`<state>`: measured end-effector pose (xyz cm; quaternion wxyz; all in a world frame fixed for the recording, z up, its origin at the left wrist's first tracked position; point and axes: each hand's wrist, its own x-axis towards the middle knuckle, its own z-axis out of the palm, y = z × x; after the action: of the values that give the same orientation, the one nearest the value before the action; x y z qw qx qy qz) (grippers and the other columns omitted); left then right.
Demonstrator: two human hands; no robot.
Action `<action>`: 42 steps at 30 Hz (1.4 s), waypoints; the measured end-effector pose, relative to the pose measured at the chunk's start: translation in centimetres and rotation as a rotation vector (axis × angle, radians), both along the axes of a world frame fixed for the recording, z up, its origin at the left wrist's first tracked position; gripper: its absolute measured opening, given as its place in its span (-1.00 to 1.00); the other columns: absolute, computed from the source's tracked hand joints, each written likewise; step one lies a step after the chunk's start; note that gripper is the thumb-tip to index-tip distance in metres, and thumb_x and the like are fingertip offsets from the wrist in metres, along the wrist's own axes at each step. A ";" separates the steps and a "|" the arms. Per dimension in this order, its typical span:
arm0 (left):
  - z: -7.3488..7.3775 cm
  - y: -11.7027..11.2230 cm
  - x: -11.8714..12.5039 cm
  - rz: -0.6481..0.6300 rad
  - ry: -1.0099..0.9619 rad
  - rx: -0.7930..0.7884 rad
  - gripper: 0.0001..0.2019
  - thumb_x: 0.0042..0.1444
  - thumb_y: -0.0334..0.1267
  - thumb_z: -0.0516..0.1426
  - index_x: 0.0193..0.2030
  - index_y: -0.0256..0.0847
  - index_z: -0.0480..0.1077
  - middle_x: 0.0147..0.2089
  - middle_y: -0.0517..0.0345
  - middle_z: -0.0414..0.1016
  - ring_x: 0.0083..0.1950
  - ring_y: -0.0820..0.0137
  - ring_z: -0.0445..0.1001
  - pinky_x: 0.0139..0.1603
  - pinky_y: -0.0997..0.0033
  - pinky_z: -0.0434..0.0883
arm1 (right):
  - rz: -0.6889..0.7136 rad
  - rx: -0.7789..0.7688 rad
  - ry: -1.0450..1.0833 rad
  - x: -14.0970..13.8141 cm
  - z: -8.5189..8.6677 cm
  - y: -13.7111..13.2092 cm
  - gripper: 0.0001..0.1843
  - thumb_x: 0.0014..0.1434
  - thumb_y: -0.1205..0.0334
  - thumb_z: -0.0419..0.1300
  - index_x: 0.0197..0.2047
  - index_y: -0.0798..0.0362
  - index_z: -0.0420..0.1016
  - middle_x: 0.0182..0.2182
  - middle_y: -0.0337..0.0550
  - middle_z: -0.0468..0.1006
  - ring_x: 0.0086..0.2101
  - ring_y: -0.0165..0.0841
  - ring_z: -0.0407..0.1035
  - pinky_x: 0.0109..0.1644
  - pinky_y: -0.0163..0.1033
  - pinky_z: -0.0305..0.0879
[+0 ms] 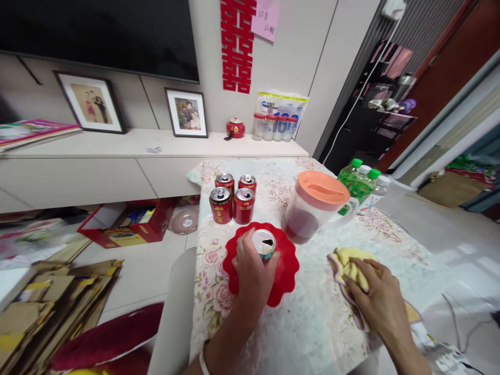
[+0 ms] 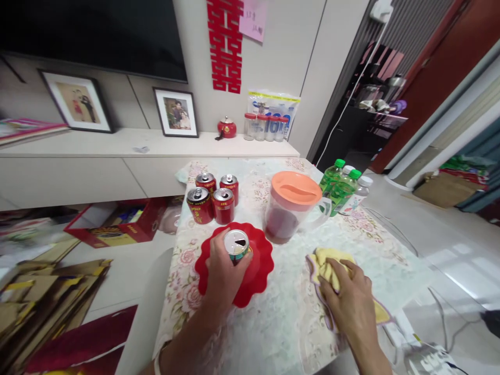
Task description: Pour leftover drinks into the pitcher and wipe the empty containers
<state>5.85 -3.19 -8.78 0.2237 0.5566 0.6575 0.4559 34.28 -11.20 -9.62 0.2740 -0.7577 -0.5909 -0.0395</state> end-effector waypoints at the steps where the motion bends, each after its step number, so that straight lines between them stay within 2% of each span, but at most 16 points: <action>1: 0.0 0.0 0.0 -0.005 0.000 -0.006 -0.39 0.11 -0.34 0.30 0.27 -0.12 0.20 0.23 -0.15 0.45 0.32 -0.13 0.46 0.17 -0.28 0.44 | -0.005 0.018 -0.005 -0.3 0.1 -0.1 -0.46 0.16 -0.12 0.17 0.02 0.05 0.70 0.01 0.22 0.56 0.02 0.20 0.47 0.08 0.32 0.40; 4: 0.2 -0.1 0.0 -0.014 -0.006 -0.031 -0.36 0.09 -0.39 0.30 0.28 -0.13 0.18 0.25 -0.18 0.44 0.34 -0.14 0.44 0.19 -0.29 0.42 | 0.054 0.107 0.032 -2.0 1.8 -0.4 -0.57 0.18 -0.08 0.21 0.00 -0.08 0.67 -0.07 0.03 0.62 -0.12 0.05 0.55 -0.09 0.13 0.47; 7: 0.4 -0.2 0.1 -0.018 -0.026 -0.055 -0.37 0.10 -0.40 0.28 0.29 -0.13 0.19 0.27 -0.19 0.43 0.36 -0.12 0.42 0.21 -0.28 0.40 | 0.253 0.196 0.123 -5.0 4.7 -0.5 -0.68 0.25 -0.03 0.28 0.05 -0.20 0.62 -0.01 -0.10 0.64 -0.05 -0.04 0.57 -0.01 0.05 0.47; 10: 0.4 -0.2 0.1 -0.017 -0.058 -0.054 -0.39 0.11 -0.38 0.28 0.28 -0.11 0.22 0.27 -0.16 0.44 0.35 -0.11 0.42 0.23 -0.28 0.38 | 0.364 0.282 0.158 -9.0 7.5 0.2 -0.67 0.28 0.06 0.29 0.11 -0.23 0.58 0.02 -0.08 0.59 -0.05 -0.05 0.56 -0.07 0.01 0.49; 13: 0.3 -0.2 0.0 -0.010 -0.095 -0.054 -0.41 0.10 -0.35 0.29 0.27 -0.07 0.26 0.28 -0.13 0.46 0.35 -0.10 0.42 0.25 -0.28 0.37 | 0.480 0.329 0.147 -12.5 9.1 2.1 -0.61 0.30 0.18 0.27 0.18 -0.26 0.54 0.05 -0.04 0.56 -0.01 -0.03 0.54 -0.03 0.06 0.50; 17: 0.4 -0.2 -0.3 -0.052 -0.135 -0.036 -0.54 0.18 -0.29 0.22 0.23 -0.09 0.31 0.22 -0.11 0.49 0.30 -0.07 0.46 0.22 -0.22 0.40 | 0.620 0.310 0.083 -15.7 9.4 5.0 -0.60 0.29 0.27 0.26 0.17 -0.19 0.54 0.10 0.04 0.51 0.06 0.02 0.46 0.04 0.15 0.49; 21: 0.5 0.0 -0.4 -0.002 -0.141 -0.052 -0.76 0.24 -0.30 0.15 0.05 -0.16 0.38 0.04 -0.11 0.55 0.14 -0.01 0.54 0.11 -0.08 0.47 | 0.708 0.042 -0.002 -17.2 9.1 6.8 -0.62 0.19 0.46 0.25 0.01 -0.09 0.64 0.10 0.05 0.49 0.02 -0.02 0.38 0.01 0.10 0.47; 25: 0.8 0.1 -0.4 -0.018 -0.124 -0.078 -0.82 0.23 -0.30 0.16 -0.03 -0.17 0.40 0.00 -0.12 0.55 0.11 -0.05 0.54 0.05 -0.09 0.46 | 0.711 -0.131 -0.149 -17.5 10.2 7.4 -0.69 0.14 0.55 0.24 -0.21 -0.05 0.66 0.07 0.02 0.51 -0.05 -0.06 0.32 -0.08 0.02 0.35; 29: 1.0 0.1 -0.2 -0.006 -0.150 -0.105 -0.76 0.22 -0.34 0.16 0.03 -0.17 0.37 0.07 -0.16 0.55 0.18 -0.06 0.52 0.13 -0.14 0.44 | 0.759 -0.244 -0.397 -17.5 11.7 8.1 -0.80 0.22 0.48 0.27 -0.29 -0.04 0.62 0.06 0.02 0.56 -0.12 -0.07 0.31 -0.15 0.00 0.26; 32: 1.4 -0.1 -0.2 -0.029 -0.161 -0.129 -0.60 0.12 -0.39 0.22 0.11 -0.18 0.34 0.15 -0.19 0.53 0.25 -0.13 0.49 0.16 -0.26 0.39 | 0.758 -0.217 -0.566 -17.7 12.0 8.5 -0.86 0.29 0.36 0.30 -0.29 -0.05 0.63 0.09 0.01 0.58 -0.12 -0.05 0.31 -0.17 0.02 0.25; 35: 1.9 -0.2 -0.3 -0.073 -0.180 -0.145 -0.42 0.02 -0.46 0.27 0.20 -0.14 0.31 0.25 -0.15 0.49 0.34 -0.13 0.43 0.23 -0.30 0.34 | 0.646 -0.087 -0.675 -17.7 11.6 8.5 -0.86 0.29 0.35 0.29 -0.29 -0.04 0.64 0.09 0.04 0.60 -0.11 0.01 0.31 -0.23 0.01 0.24; 37: 2.0 -0.2 -0.4 -0.068 -0.197 -0.137 -0.38 -0.01 -0.46 0.29 0.22 -0.08 0.31 0.29 -0.10 0.47 0.37 -0.10 0.40 0.27 -0.27 0.33 | 0.551 0.045 -0.630 -17.4 11.5 8.3 -0.84 0.27 0.39 0.27 -0.20 -0.03 0.66 0.10 0.10 0.58 -0.11 0.03 0.30 -0.25 0.00 0.27; 39: 2.0 -0.2 -0.5 -0.062 -0.208 -0.119 -0.37 -0.02 -0.44 0.31 0.22 -0.06 0.32 0.29 -0.08 0.48 0.37 -0.08 0.41 0.27 -0.23 0.35 | 0.486 0.164 -0.508 -17.0 11.3 8.1 -0.73 0.24 0.43 0.23 -0.05 0.00 0.66 0.11 0.17 0.53 -0.09 0.03 0.29 -0.24 0.00 0.31; 42: 1.6 -0.2 -0.5 -0.069 -0.194 -0.073 -0.41 0.02 -0.39 0.28 0.22 -0.06 0.32 0.26 -0.08 0.50 0.34 -0.06 0.44 0.23 -0.17 0.38 | 0.510 0.205 -0.330 -16.9 11.1 7.8 -0.67 0.25 0.40 0.21 0.05 0.05 0.63 0.10 0.21 0.48 -0.04 0.03 0.30 -0.16 0.03 0.39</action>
<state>5.32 -3.37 -7.21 0.3221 0.5239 0.6294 0.4751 17.38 -3.36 1.46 0.2505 -0.5368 -0.7913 -0.1513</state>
